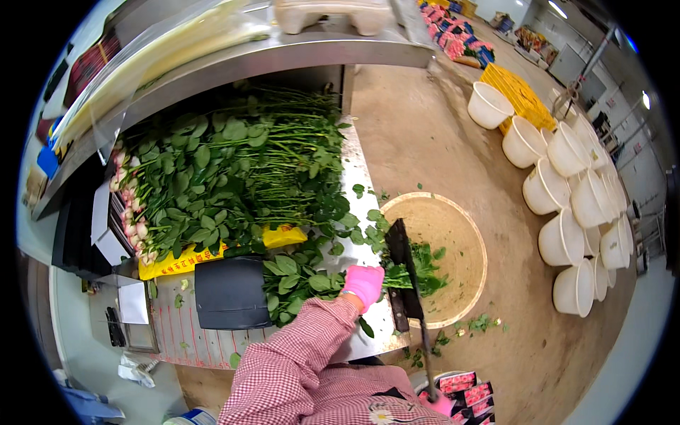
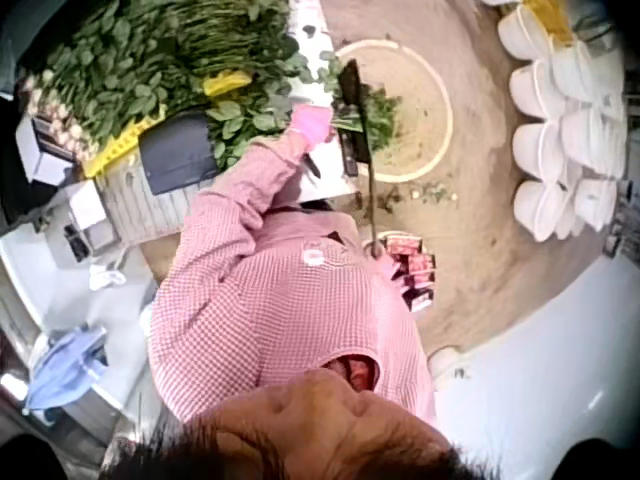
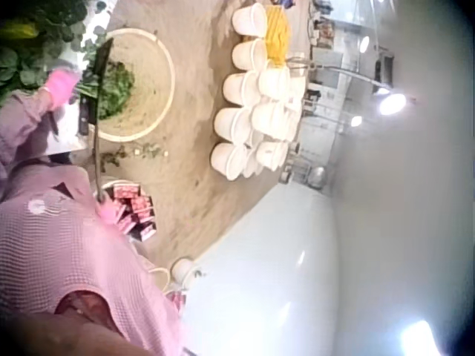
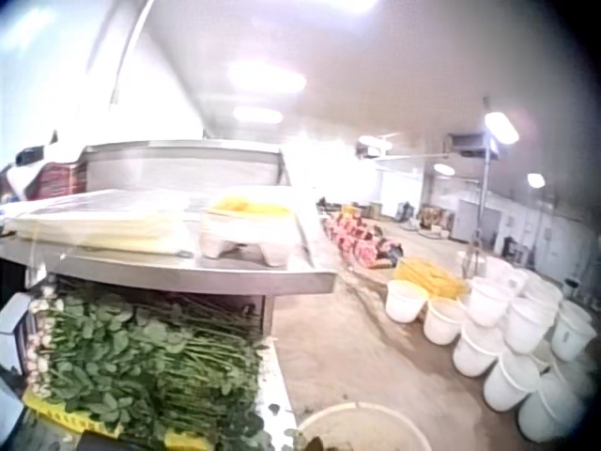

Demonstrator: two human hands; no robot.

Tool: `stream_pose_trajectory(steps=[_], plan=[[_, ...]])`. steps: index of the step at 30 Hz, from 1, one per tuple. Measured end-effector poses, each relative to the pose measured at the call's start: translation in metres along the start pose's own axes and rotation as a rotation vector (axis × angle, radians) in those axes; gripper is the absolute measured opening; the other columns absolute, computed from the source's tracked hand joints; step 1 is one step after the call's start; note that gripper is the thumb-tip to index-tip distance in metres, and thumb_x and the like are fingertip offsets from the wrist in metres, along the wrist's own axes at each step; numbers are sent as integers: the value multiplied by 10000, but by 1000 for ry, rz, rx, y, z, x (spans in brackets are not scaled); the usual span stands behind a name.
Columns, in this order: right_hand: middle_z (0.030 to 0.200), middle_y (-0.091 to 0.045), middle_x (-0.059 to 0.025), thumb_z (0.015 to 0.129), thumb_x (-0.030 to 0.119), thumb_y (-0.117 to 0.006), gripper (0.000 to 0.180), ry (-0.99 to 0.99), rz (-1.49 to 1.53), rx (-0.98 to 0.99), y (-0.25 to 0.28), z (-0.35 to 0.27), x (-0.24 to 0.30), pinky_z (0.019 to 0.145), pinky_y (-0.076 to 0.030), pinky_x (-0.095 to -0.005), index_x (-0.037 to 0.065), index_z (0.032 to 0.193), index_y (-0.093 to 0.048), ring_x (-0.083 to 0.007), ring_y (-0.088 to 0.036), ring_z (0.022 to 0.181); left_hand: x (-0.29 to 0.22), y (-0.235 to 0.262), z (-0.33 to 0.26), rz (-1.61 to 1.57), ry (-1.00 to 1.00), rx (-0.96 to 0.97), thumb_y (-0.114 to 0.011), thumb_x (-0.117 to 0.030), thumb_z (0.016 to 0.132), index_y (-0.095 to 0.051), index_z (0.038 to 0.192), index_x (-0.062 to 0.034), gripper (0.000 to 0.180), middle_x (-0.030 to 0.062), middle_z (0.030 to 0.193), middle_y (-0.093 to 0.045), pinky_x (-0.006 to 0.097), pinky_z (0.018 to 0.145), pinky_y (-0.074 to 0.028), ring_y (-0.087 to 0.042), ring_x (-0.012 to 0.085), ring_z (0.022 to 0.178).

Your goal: The person selects pink roses and green foliage from a workstation, trims the stems using shears, and arranges them into small black boxes lined with white paper. The person then seals the boxes with tape and places them on the counter.

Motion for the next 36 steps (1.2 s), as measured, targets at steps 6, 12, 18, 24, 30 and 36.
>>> stream_pose_trajectory(steps=[6,12,18,24,30,36], plan=[[1400,-516,-285,783,527,-744,897,161,35,297,89,91,141,1090,-420,-417,-44,1413,-461,-385,-545,1267,11,35,-26,-65,4,-45,-674,-272,833,-537,1133,-75,384,120,981,-679,423,779,-516,-680,301,919],[1193,-611,-221,830,433,-718,515,1108,-190,31,202,98,423,925,-489,-423,24,1137,-656,-382,-588,1126,-9,108,-47,-23,-127,-185,-667,-268,820,-493,1273,-57,529,117,898,-693,432,688,-504,-682,316,809],[997,-683,-170,864,420,-669,387,687,-665,-283,248,88,460,850,-516,-417,75,1037,-701,-316,-660,1009,-6,114,-105,-213,-164,-130,-596,-209,845,-642,1011,-39,242,182,894,-694,468,762,-521,-675,346,834],[930,-657,-121,723,123,-775,334,1619,-378,-863,373,-67,655,780,-515,-422,61,1024,-646,-306,-640,896,7,98,-125,-335,-163,-364,-583,-178,810,-632,916,-94,144,164,800,-670,494,693,-506,-660,372,772],[1125,-688,-156,812,288,-710,344,1009,-650,-699,403,-97,827,914,-523,-385,61,1071,-729,-324,-653,1055,1,104,-122,-403,-211,-347,-601,-182,797,-628,943,-83,178,171,808,-668,512,685,-505,-656,386,766],[1014,-727,-181,826,295,-671,350,1082,-619,-717,402,-61,866,879,-538,-392,29,1042,-745,-333,-693,963,19,110,-125,-420,-208,-321,-604,-186,798,-627,956,-80,192,172,834,-671,508,699,-506,-656,384,787]])
Point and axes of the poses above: each hand's wrist, its own z-axis towards the middle knuckle, its own y-axis out of the back of the hand, x = y × z, the point moved 3 cm from there along z, towards the middle knuckle
